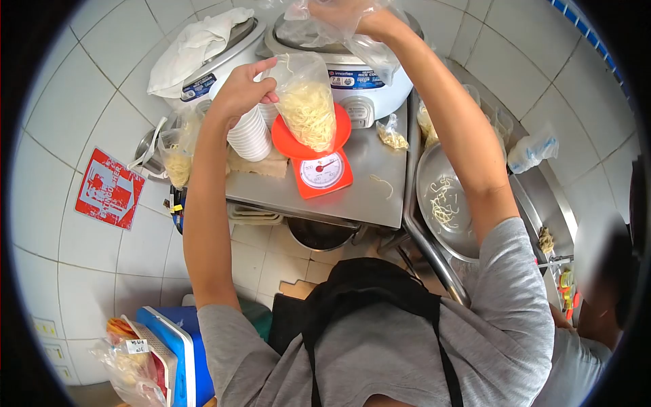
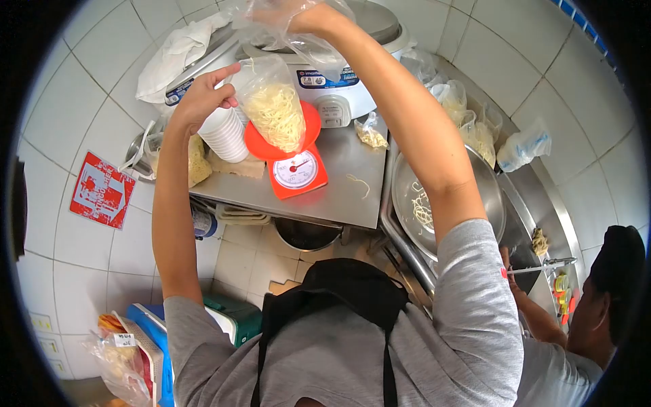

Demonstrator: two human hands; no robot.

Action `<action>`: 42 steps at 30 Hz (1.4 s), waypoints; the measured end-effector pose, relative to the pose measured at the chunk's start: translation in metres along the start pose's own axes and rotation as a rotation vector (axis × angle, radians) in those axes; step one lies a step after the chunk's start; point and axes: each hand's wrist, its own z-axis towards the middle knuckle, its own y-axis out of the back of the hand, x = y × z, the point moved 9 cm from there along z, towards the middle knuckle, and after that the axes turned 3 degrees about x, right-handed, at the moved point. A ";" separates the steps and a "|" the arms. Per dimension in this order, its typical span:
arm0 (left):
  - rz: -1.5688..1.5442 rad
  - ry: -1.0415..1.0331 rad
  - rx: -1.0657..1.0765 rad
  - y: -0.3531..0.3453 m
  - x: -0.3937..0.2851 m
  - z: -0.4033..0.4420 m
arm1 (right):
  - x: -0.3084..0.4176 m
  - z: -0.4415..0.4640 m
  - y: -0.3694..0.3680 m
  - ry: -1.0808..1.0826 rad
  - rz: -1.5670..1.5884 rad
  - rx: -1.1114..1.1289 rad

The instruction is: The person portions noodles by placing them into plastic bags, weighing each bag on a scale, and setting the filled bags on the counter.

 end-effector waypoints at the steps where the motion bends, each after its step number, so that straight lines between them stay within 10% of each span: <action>1: 0.004 0.003 -0.014 0.001 -0.003 -0.002 | -0.014 -0.010 -0.006 -0.196 0.094 0.126; 6: -0.006 0.001 -0.024 0.004 0.002 -0.008 | -0.008 -0.127 -0.003 -0.649 0.473 0.340; 8: 0.000 0.003 -0.034 0.004 0.004 -0.009 | 0.035 -0.187 -0.085 -0.306 0.059 0.756; 22: -0.006 0.002 -0.009 0.003 0.004 -0.008 | 0.089 -0.350 -0.223 -0.961 0.297 0.916; 24: 0.003 -0.004 -0.002 0.004 0.002 -0.009 | 0.073 -0.362 -0.250 -0.775 0.752 0.454; 26: 0.011 -0.007 -0.003 0.005 0.002 -0.010 | 0.056 -0.355 -0.210 -0.564 0.548 0.227; 30: -0.032 -0.050 -0.001 0.005 0.005 -0.004 | 0.019 -0.252 -0.079 -1.193 0.856 0.352; 34: -0.029 -0.017 0.014 0.004 0.003 0.000 | -0.031 -0.149 -0.018 -0.907 0.955 -0.213; 42: -0.088 -0.051 0.054 0.006 0.003 0.001 | 0.003 -0.007 0.005 -0.575 0.608 0.153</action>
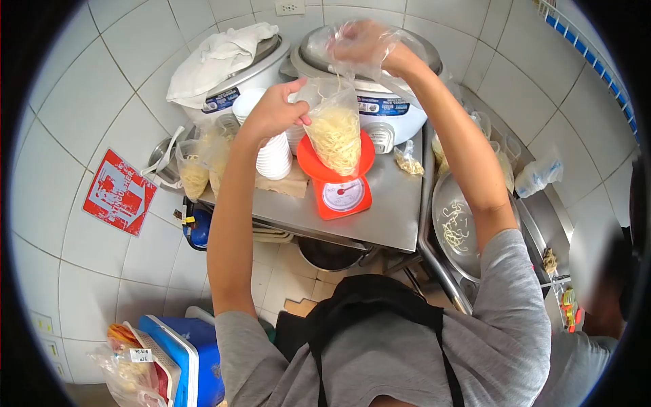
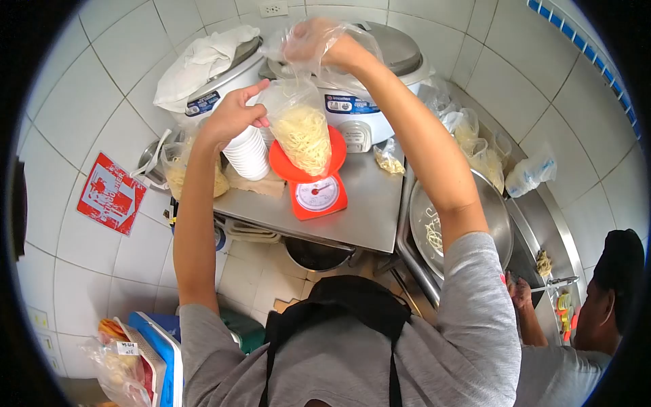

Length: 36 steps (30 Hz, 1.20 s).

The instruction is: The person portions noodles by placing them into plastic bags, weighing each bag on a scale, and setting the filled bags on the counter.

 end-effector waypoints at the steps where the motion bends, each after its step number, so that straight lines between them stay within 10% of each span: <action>1: 0.001 -0.003 -0.009 0.001 -0.001 -0.001 | 0.001 0.011 -0.011 0.109 -0.014 0.053; 6: -0.017 -0.012 0.004 0.005 -0.002 -0.002 | -0.001 0.032 -0.072 0.360 -0.100 0.387; 9: -0.023 -0.049 0.016 0.004 -0.008 -0.003 | -0.013 0.037 -0.102 0.141 -0.248 0.663; 14: -0.008 -0.006 -0.029 0.009 -0.005 -0.005 | 0.004 0.047 -0.044 0.258 -0.207 0.348; 27: 0.100 -0.010 -0.157 0.008 -0.009 -0.001 | 0.013 -0.032 0.022 0.360 -0.314 0.348; 32: 0.344 -0.015 -0.373 0.010 -0.025 -0.016 | -0.088 -0.141 0.086 0.092 -0.464 0.237; 36: 0.272 -0.191 -0.496 -0.027 -0.064 -0.060 | -0.231 -0.275 0.047 -0.650 -0.361 0.640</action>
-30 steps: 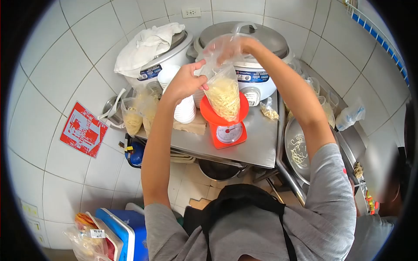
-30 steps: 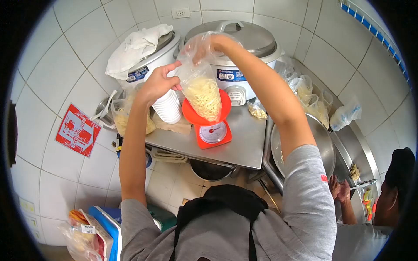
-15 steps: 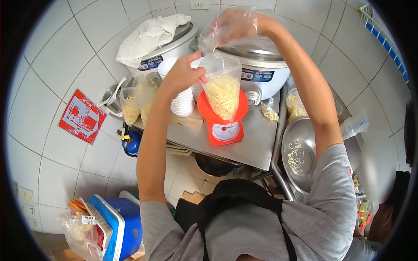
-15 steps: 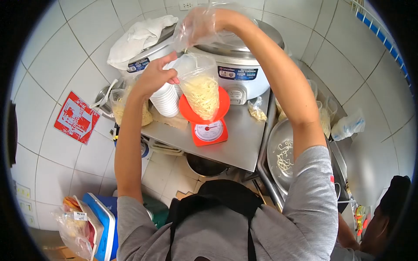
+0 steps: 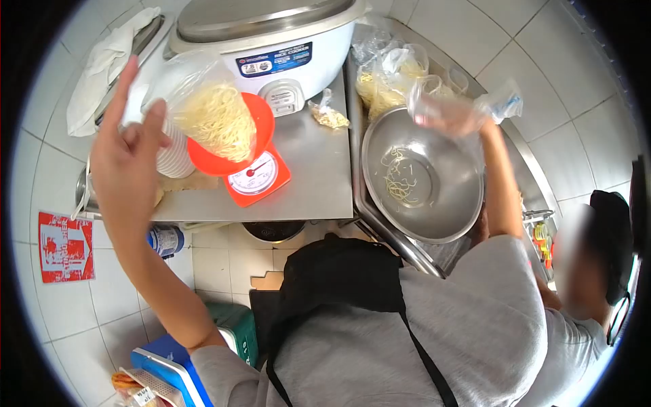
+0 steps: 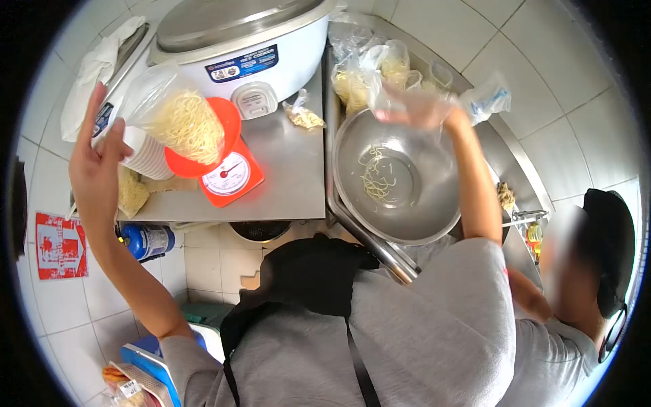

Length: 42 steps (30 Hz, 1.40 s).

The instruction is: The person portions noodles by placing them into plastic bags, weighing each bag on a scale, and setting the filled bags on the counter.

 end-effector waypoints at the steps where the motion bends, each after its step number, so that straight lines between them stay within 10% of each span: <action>1: -0.068 -0.001 0.019 -0.011 -0.009 -0.013 | -0.021 0.003 -0.037 -0.035 0.104 0.074; 3: -0.232 -0.090 0.240 -0.061 -0.010 -0.041 | -0.057 0.010 -0.110 -0.108 0.198 0.204; 6: -0.436 -0.001 0.639 -0.171 0.008 -0.084 | -0.116 0.066 -0.189 -0.024 0.394 -0.196; 9: -0.234 0.102 0.921 -0.282 0.041 -0.129 | -0.085 0.113 -0.217 0.030 -0.687 -0.189; 15: -0.390 0.436 1.142 -0.383 0.069 -0.183 | -0.055 0.057 -0.242 0.037 0.045 0.078; 19: -0.659 0.584 1.168 -0.384 0.063 -0.187 | -0.121 0.018 -0.256 -0.224 -0.126 -0.057; 23: -0.753 0.650 1.175 -0.384 0.061 -0.187 | -0.091 0.022 -0.295 0.229 0.143 -0.376; 29: -0.655 0.537 1.132 -0.383 0.066 -0.181 | -0.041 0.028 -0.253 0.075 -0.349 -0.133; 34: -0.459 0.485 1.043 -0.367 0.063 -0.168 | -0.016 0.035 -0.266 -0.201 0.598 0.054; 42: -0.571 0.515 1.014 -0.405 0.086 -0.189 | -0.001 0.014 -0.261 -0.338 0.864 0.265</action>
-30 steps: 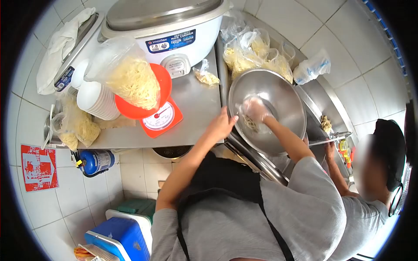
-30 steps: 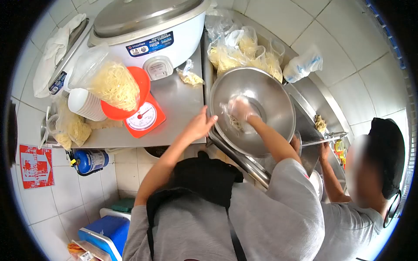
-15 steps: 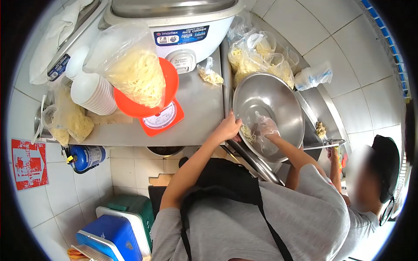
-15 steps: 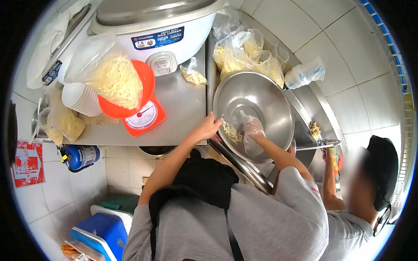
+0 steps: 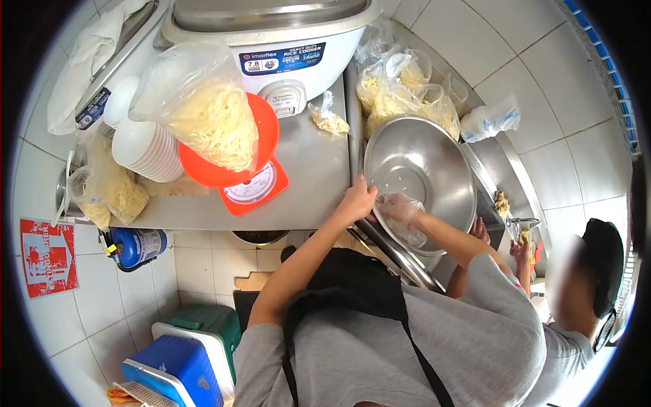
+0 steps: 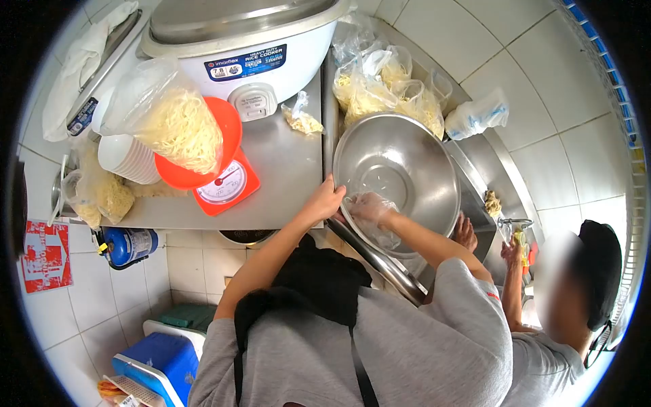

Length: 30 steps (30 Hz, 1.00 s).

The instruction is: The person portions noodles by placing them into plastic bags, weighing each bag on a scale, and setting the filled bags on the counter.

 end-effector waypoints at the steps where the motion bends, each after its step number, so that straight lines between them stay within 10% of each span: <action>1: -0.032 0.001 0.019 -0.001 0.002 0.002 | -0.002 0.003 -0.001 0.004 0.048 0.023; 4: -0.129 -0.007 0.074 -0.001 -0.005 -0.006 | -0.002 -0.002 0.008 -0.092 0.018 0.067; 8: -0.310 0.141 0.146 0.008 -0.016 -0.035 | -0.046 0.019 0.013 0.476 0.871 0.580; 11: -0.324 0.145 0.131 0.036 -0.031 -0.059 | -0.035 -0.004 0.046 0.018 0.781 0.207; 15: -0.350 -0.025 0.005 0.081 -0.060 -0.101 | 0.011 -0.020 0.093 0.267 0.799 0.099; 21: 0.085 -0.580 -0.451 0.165 -0.179 -0.229 | 0.144 -0.047 0.137 0.689 0.871 0.458; 24: 0.435 -0.558 -0.954 0.221 -0.233 -0.293 | 0.271 -0.104 0.133 1.434 0.310 0.384; 26: 0.714 -0.560 -1.133 0.246 -0.258 -0.307 | 0.343 -0.117 0.121 1.509 0.050 0.387; 30: 0.941 -0.420 -1.020 0.291 -0.266 -0.281 | 0.447 -0.137 0.061 1.002 0.705 0.645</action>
